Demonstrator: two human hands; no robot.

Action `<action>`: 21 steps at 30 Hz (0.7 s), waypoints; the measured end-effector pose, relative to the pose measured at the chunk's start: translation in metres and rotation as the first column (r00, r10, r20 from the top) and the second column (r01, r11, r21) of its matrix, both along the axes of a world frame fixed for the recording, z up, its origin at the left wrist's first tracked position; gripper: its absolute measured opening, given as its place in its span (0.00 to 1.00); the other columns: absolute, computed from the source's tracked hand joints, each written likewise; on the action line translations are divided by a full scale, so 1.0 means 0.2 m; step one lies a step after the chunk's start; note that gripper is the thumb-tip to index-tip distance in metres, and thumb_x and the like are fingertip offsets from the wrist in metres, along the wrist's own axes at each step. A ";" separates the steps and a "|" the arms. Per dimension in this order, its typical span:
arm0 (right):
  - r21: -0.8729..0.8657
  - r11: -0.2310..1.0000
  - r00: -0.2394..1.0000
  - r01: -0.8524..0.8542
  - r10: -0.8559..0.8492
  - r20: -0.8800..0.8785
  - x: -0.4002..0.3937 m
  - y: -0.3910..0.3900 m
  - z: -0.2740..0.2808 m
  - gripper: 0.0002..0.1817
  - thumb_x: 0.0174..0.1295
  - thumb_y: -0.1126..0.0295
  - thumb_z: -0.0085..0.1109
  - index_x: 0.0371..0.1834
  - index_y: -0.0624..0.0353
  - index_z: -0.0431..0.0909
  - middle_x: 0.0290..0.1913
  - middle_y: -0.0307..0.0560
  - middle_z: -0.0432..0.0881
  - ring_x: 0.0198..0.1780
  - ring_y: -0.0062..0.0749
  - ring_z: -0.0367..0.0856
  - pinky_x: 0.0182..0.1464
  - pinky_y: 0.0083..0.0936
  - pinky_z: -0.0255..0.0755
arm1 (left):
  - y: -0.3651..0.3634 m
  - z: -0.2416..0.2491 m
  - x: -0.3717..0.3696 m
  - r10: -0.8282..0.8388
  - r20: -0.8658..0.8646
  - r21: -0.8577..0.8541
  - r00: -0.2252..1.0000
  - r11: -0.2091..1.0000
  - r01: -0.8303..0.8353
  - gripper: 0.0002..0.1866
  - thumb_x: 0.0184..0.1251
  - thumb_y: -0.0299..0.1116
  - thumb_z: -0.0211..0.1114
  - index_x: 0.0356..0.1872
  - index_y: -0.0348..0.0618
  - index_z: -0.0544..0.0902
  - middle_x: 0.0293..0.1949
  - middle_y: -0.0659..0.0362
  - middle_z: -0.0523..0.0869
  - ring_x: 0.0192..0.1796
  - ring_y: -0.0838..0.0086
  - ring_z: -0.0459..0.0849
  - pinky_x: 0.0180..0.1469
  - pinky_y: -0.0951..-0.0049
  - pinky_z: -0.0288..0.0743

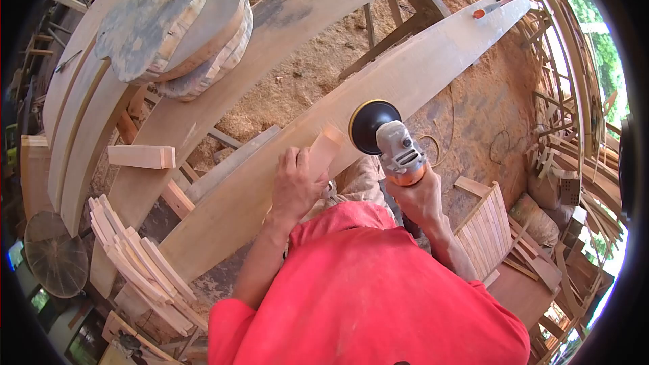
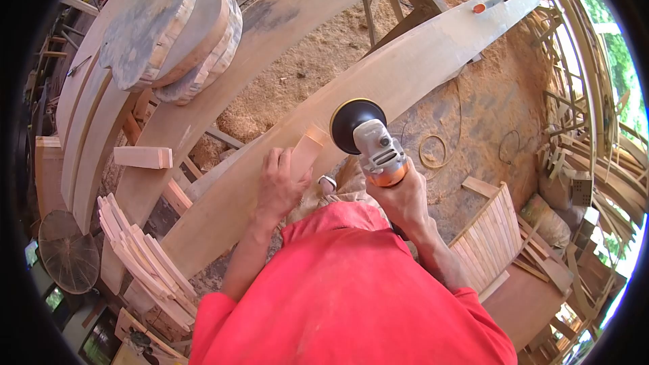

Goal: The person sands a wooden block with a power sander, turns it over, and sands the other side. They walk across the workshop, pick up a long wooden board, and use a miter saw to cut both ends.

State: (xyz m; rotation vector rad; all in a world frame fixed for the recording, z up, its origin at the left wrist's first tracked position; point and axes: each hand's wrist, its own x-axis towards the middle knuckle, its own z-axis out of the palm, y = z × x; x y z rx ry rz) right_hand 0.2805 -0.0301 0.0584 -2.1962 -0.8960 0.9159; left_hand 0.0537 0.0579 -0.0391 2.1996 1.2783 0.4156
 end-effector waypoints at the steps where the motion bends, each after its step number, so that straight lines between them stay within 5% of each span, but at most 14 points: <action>1: -0.020 0.999 0.999 -0.033 0.033 0.023 -0.01 0.01 0.00 0.24 0.49 0.68 0.76 0.48 0.67 0.81 0.39 0.48 0.89 0.41 0.27 0.86 0.47 0.29 0.80 | 0.01 0.01 -0.01 -0.010 0.014 -0.023 1.000 1.000 0.010 0.29 0.61 0.40 0.72 0.58 0.32 0.75 0.49 0.45 0.75 0.53 0.48 0.77 0.57 0.53 0.76; 5: -0.050 0.998 0.999 -0.030 0.029 -0.017 -0.03 0.04 -0.03 0.25 0.49 0.67 0.76 0.48 0.67 0.80 0.38 0.51 0.88 0.40 0.30 0.87 0.46 0.31 0.80 | 0.01 0.01 -0.01 -0.033 0.055 -0.025 0.998 0.999 0.034 0.30 0.61 0.40 0.72 0.59 0.31 0.74 0.48 0.46 0.75 0.51 0.51 0.77 0.56 0.53 0.76; 6: -0.093 0.994 0.998 -0.056 0.054 -0.023 -0.03 0.05 -0.02 0.28 0.50 0.65 0.77 0.52 0.67 0.78 0.38 0.58 0.89 0.42 0.44 0.91 0.46 0.35 0.81 | 0.01 0.01 -0.01 -0.034 0.055 -0.026 0.998 0.999 0.036 0.30 0.61 0.40 0.72 0.59 0.31 0.74 0.48 0.46 0.75 0.51 0.51 0.77 0.56 0.53 0.76; 16: -0.086 0.991 0.995 -0.104 0.103 -0.014 0.00 0.07 -0.05 0.29 0.50 0.65 0.77 0.53 0.68 0.78 0.39 0.62 0.88 0.43 0.49 0.91 0.46 0.36 0.81 | 0.02 0.04 -0.02 -0.047 0.071 -0.065 0.996 0.997 0.052 0.31 0.60 0.40 0.73 0.58 0.30 0.74 0.48 0.46 0.74 0.50 0.51 0.76 0.55 0.53 0.75; 18: -0.059 0.997 0.995 -0.044 0.049 0.083 0.03 0.05 -0.07 0.23 0.50 0.67 0.74 0.48 0.67 0.80 0.36 0.49 0.87 0.38 0.26 0.85 0.44 0.28 0.80 | 0.02 0.04 -0.02 -0.048 0.083 -0.051 0.995 0.997 0.053 0.31 0.59 0.39 0.74 0.58 0.30 0.74 0.48 0.46 0.74 0.50 0.51 0.76 0.55 0.53 0.75; 21: -0.063 0.998 0.990 0.020 -0.029 -0.140 0.10 0.06 -0.04 0.22 0.51 0.70 0.74 0.48 0.66 0.81 0.37 0.44 0.87 0.38 0.22 0.84 0.44 0.27 0.80 | 0.02 0.04 -0.01 -0.053 0.080 -0.051 0.995 0.997 0.057 0.31 0.58 0.38 0.73 0.58 0.31 0.75 0.47 0.48 0.75 0.49 0.51 0.76 0.55 0.53 0.75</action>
